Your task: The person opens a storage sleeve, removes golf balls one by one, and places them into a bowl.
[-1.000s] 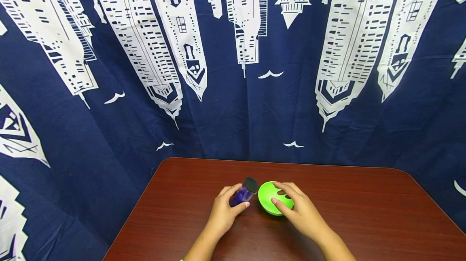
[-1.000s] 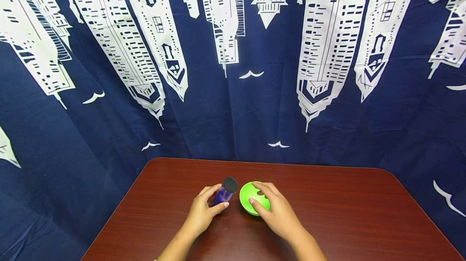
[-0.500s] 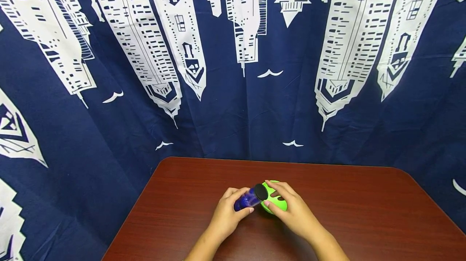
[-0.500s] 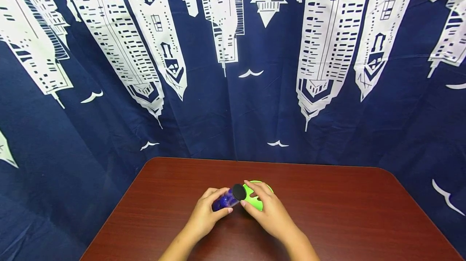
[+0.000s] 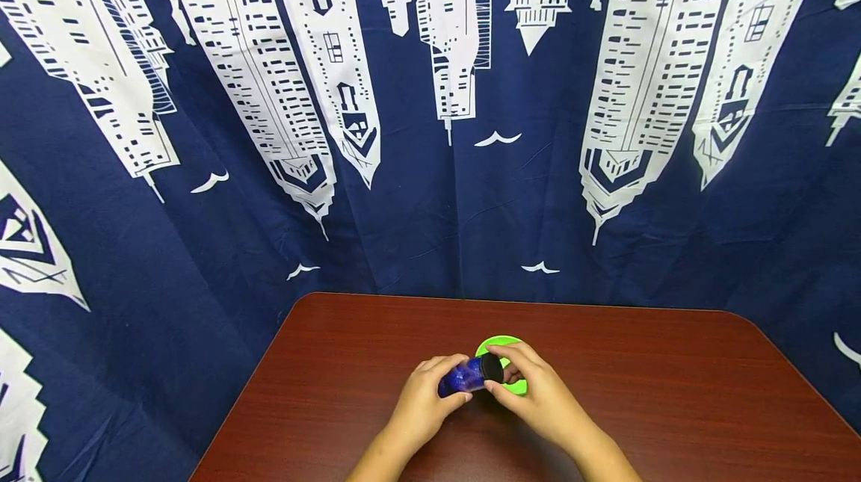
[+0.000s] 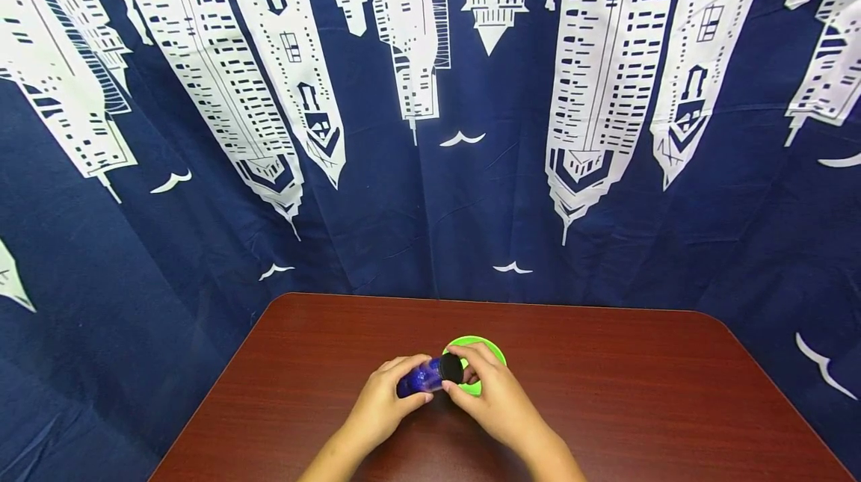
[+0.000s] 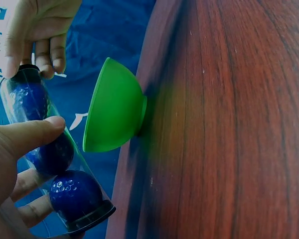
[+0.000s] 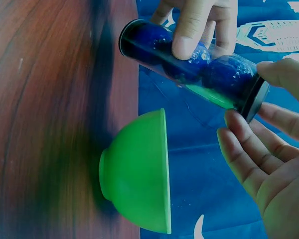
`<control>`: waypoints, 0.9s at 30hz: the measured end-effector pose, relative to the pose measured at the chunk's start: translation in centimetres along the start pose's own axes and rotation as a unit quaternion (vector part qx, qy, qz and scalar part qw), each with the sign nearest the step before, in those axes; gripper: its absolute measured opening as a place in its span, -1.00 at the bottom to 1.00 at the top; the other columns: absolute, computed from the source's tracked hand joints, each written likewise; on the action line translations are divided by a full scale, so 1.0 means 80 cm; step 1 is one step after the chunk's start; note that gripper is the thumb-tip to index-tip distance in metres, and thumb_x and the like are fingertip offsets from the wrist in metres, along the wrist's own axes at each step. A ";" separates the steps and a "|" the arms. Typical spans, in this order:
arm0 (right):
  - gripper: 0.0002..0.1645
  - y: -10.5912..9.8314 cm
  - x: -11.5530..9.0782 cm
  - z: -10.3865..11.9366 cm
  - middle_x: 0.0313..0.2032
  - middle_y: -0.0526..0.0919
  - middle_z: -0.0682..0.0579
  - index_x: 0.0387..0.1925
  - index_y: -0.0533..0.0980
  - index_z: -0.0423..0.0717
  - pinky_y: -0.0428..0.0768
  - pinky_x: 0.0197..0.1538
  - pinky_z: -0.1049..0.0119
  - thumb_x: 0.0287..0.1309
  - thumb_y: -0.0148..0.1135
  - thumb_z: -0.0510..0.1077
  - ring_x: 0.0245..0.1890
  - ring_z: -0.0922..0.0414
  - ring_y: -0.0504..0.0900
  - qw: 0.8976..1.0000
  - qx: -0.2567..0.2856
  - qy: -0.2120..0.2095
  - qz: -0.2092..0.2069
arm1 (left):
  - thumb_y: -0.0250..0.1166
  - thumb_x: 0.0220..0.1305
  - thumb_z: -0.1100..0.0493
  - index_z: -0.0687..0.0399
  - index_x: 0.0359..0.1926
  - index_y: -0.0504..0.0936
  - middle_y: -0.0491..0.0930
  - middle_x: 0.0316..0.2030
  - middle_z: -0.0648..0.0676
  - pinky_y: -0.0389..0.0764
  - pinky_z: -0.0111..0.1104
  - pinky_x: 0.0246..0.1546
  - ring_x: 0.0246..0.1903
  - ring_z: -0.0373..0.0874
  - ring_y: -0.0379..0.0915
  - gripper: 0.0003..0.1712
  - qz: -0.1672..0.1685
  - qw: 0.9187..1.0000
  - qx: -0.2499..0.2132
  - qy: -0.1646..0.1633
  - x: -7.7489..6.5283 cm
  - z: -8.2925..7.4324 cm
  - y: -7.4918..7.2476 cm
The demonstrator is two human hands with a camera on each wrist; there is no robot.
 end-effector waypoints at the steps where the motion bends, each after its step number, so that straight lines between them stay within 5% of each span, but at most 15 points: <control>1: -0.45 -0.001 0.000 0.000 -0.03 0.59 0.15 0.15 0.57 -0.03 0.66 -0.24 0.39 0.09 0.51 -0.20 -0.35 0.31 0.58 1.000 -0.003 -0.005 0.001 | 0.52 0.16 0.08 -0.20 0.24 0.59 0.64 0.14 -0.09 0.60 -0.10 0.13 0.12 -0.08 0.54 -0.40 0.002 1.000 0.003 0.001 0.000 -0.001 0.000; 10: -0.47 -0.010 -0.001 0.005 -0.13 0.60 0.23 0.07 0.63 0.04 0.68 -0.34 0.40 0.00 0.54 -0.21 -0.38 0.33 0.60 1.000 -0.004 -0.015 0.022 | 0.51 0.16 0.09 -0.27 0.31 0.56 0.62 0.10 -0.14 0.58 -0.10 0.09 0.09 -0.12 0.52 -0.33 0.019 0.999 0.034 0.021 -0.002 -0.004 -0.001; 19: -0.53 -0.019 -0.001 0.006 -0.14 0.67 0.19 0.07 0.65 0.02 0.73 -0.26 0.39 0.08 0.51 -0.18 -0.35 0.33 0.65 0.998 0.014 0.022 0.063 | 0.51 0.17 0.12 -0.19 0.28 0.59 0.63 0.11 -0.14 0.61 -0.18 0.10 0.09 -0.14 0.52 -0.37 0.033 0.999 0.025 0.035 -0.003 -0.004 -0.001; 27: -0.53 -0.022 -0.001 0.006 -0.18 0.66 0.18 0.06 0.65 -0.02 0.73 -0.34 0.34 0.07 0.51 -0.21 -0.37 0.33 0.65 0.997 0.028 0.000 0.066 | 0.51 0.17 0.10 -0.19 0.27 0.60 0.63 0.10 -0.15 0.61 -0.21 0.08 0.06 -0.17 0.53 -0.39 0.036 0.998 0.026 0.035 -0.003 -0.005 0.001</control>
Point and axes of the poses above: each hand's wrist, its own x-axis towards the middle knuckle, its own y-axis out of the palm, z = x × y, the point moved 1 cm from there along x, towards the middle knuckle
